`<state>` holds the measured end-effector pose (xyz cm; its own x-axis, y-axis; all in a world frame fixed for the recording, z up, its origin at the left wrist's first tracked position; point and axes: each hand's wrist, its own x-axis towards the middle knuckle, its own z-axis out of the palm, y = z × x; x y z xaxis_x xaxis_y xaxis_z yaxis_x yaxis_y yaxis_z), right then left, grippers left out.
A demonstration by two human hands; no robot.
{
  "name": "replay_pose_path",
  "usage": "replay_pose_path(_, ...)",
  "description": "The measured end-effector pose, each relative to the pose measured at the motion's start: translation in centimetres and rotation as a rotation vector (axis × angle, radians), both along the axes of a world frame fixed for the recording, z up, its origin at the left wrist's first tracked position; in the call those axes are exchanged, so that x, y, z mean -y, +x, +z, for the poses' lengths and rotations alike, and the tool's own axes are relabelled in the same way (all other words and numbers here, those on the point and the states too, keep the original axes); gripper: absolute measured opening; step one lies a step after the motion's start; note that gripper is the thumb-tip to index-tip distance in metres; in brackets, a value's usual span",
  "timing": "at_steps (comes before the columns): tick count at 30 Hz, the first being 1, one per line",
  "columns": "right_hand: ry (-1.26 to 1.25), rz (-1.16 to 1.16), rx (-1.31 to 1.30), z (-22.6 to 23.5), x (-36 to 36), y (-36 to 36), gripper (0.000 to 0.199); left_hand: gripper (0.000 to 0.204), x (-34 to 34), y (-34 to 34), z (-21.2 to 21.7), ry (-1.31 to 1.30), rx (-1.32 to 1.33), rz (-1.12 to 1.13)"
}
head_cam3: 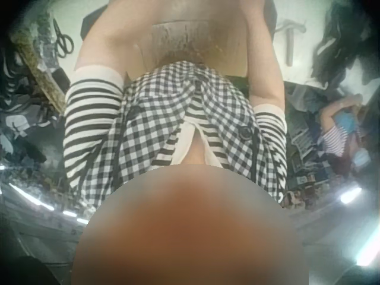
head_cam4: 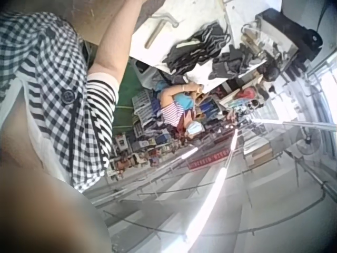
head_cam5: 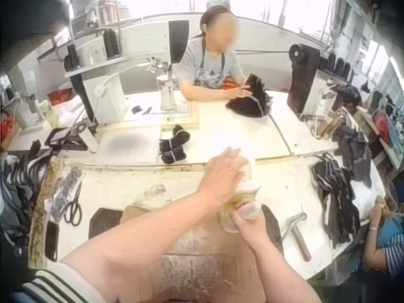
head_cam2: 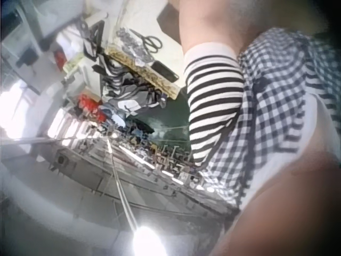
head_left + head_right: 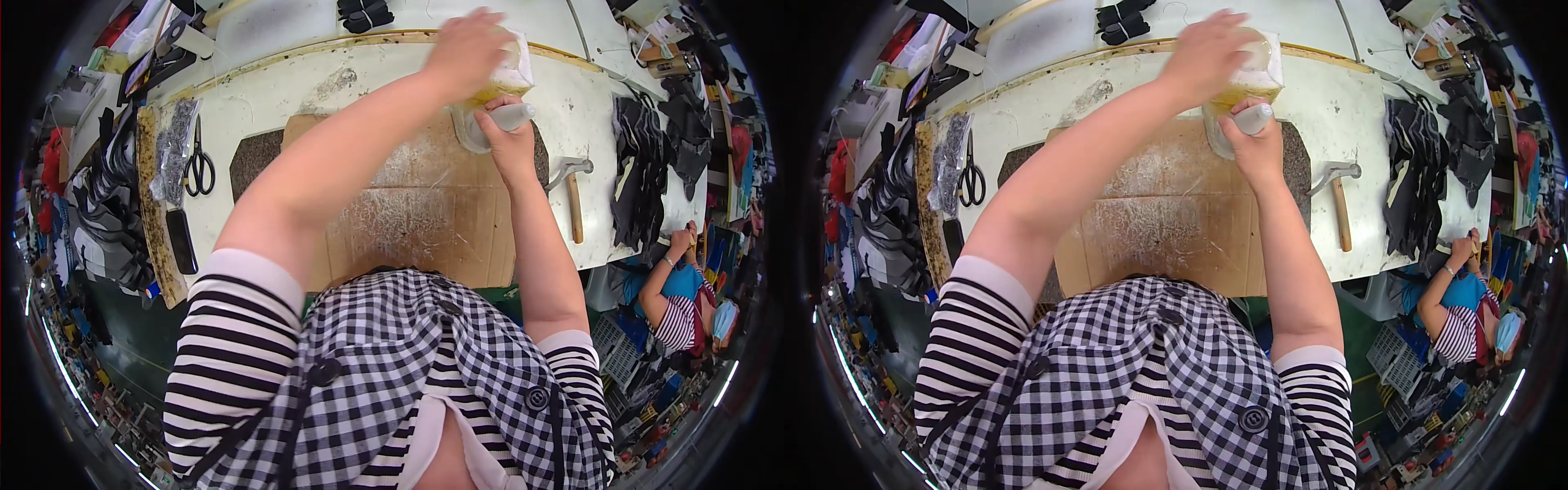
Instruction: Applying glue to black shoe components using a brush at a manufacturing workbench.
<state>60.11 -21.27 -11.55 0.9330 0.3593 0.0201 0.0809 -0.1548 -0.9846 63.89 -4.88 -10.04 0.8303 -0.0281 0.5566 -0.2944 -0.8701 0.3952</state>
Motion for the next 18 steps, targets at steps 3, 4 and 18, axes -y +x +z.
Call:
replay_pose_path(3, 0.042, -0.004, -0.002, 0.1, 0.0, -0.2, 0.021, 0.041, 3.2, 2.2, -0.1, 0.169, -0.231, -0.077)
replay_pose_path(4, 0.045, -0.011, -0.013, 0.2, 0.0, -0.2, 0.021, 0.041, 3.6, 2.6, -0.2, 0.155, -0.150, -0.046)
replay_pose_path(18, 0.951, -0.245, -0.213, 4.7, 7.5, -4.5, 0.027, 0.045, 4.4, 2.4, -1.1, 0.261, -0.355, 0.085)
